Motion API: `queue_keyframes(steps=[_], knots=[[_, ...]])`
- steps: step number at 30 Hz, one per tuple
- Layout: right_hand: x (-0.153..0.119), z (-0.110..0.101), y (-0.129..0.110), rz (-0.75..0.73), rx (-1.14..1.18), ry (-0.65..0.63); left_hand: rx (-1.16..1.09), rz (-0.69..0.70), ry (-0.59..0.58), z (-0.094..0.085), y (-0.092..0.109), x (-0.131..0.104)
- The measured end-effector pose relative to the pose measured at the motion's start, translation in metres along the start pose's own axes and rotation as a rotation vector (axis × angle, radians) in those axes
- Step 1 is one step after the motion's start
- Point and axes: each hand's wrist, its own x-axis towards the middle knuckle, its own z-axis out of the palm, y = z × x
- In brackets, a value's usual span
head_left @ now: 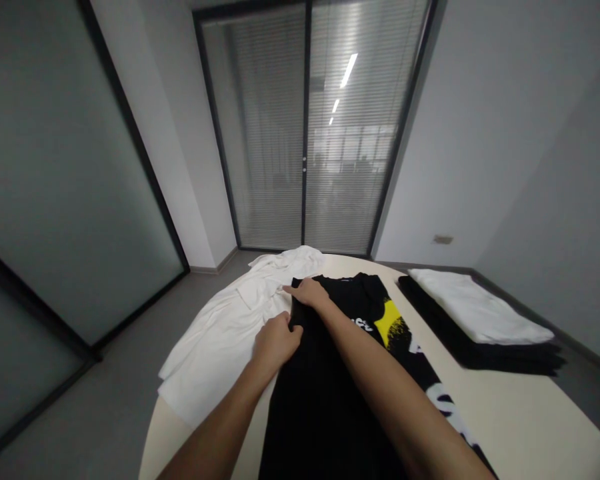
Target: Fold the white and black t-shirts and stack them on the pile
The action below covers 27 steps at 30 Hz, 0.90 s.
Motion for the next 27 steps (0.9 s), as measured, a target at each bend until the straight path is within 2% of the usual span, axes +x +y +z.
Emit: queue_keyframes(steps=[2, 4, 8, 11, 14, 18, 20, 24, 27], knots=[[-0.005, 0.000, -0.003, 0.006, -0.031, -0.081, -0.034, 0.042, 0.019, 0.001, 0.004, -0.004], [-0.008, -0.001, -0.003, 0.002, -0.012, -0.102, -0.063, 0.085, 0.043, 0.002, 0.007, -0.008], [-0.012, -0.009, 0.005, -0.002, 0.089, -0.054, -0.172, 0.189, 0.098, 0.007, 0.012, -0.013], [-0.015, -0.022, 0.016, 0.001, 0.219, -0.009, -0.395, 0.264, 0.108, 0.016, 0.018, -0.014], [-0.024, -0.037, 0.032, 0.023, 0.363, 0.018, -0.619, 0.269, 0.017, 0.027, 0.028, -0.018], [-0.042, -0.053, 0.061, 0.063, 0.506, 0.009, -0.844, 0.330, -0.199, 0.041, 0.040, -0.031], [-0.051, -0.057, 0.074, 0.079, 0.555, -0.014, -0.801, 0.472, -0.290, 0.046, 0.041, -0.038], [-0.066, -0.059, 0.093, 0.067, 0.617, -0.057, -0.372, 0.901, -0.406, 0.044, 0.035, -0.047], [-0.075, -0.059, 0.101, 0.033, 0.614, -0.098, -0.173, 1.043, -0.437, 0.031, 0.032, -0.051]])
